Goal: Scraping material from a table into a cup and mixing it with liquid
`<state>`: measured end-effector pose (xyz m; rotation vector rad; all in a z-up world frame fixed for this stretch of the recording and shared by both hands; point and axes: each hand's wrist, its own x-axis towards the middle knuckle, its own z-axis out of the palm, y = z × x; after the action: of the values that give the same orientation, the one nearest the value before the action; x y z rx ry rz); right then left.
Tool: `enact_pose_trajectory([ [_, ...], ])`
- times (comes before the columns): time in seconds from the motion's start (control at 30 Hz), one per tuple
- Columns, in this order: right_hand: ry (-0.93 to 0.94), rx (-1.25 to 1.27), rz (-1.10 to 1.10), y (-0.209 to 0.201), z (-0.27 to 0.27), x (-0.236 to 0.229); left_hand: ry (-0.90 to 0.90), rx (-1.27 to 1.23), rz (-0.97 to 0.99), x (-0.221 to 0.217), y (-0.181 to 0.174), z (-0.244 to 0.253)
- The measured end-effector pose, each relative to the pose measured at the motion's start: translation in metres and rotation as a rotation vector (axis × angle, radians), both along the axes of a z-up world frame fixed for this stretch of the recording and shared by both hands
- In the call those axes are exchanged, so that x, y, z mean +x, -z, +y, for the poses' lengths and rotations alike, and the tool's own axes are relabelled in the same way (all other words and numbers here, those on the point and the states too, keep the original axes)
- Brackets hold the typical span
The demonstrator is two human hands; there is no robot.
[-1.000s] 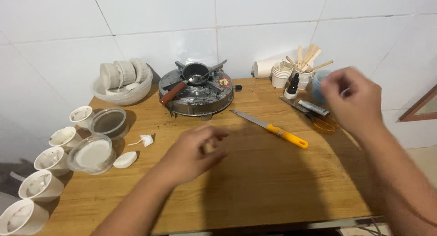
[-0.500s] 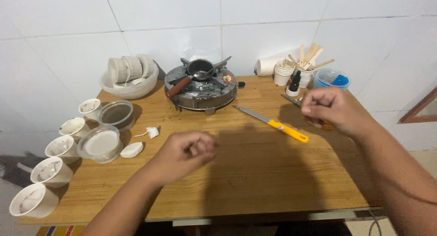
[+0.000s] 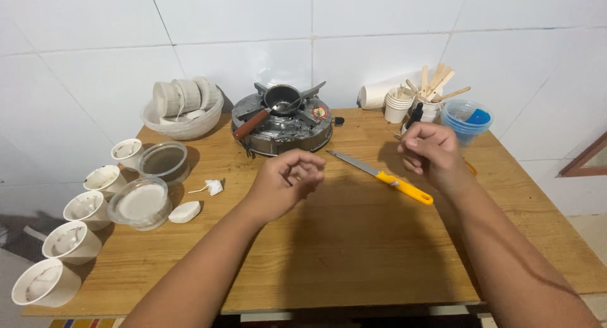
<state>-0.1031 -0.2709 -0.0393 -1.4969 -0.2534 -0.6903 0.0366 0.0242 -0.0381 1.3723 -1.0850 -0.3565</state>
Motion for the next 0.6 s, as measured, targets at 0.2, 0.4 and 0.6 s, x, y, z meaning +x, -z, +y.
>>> enact_pose_trajectory([
  [0.2, 0.014, -0.062, 0.038, -0.003, -0.001, 0.001, -0.022, -0.038, 0.085, 0.005, 0.015, -0.01],
  [0.4, 0.056, 0.016, 0.058, 0.012, -0.004, -0.002, -0.065, -0.03, 0.133, 0.017, 0.025, -0.01],
  [0.6, 0.098, 0.013, 0.113, 0.023, 0.009, -0.017, -0.044, -0.001, 0.107, 0.001, 0.041, -0.006],
])
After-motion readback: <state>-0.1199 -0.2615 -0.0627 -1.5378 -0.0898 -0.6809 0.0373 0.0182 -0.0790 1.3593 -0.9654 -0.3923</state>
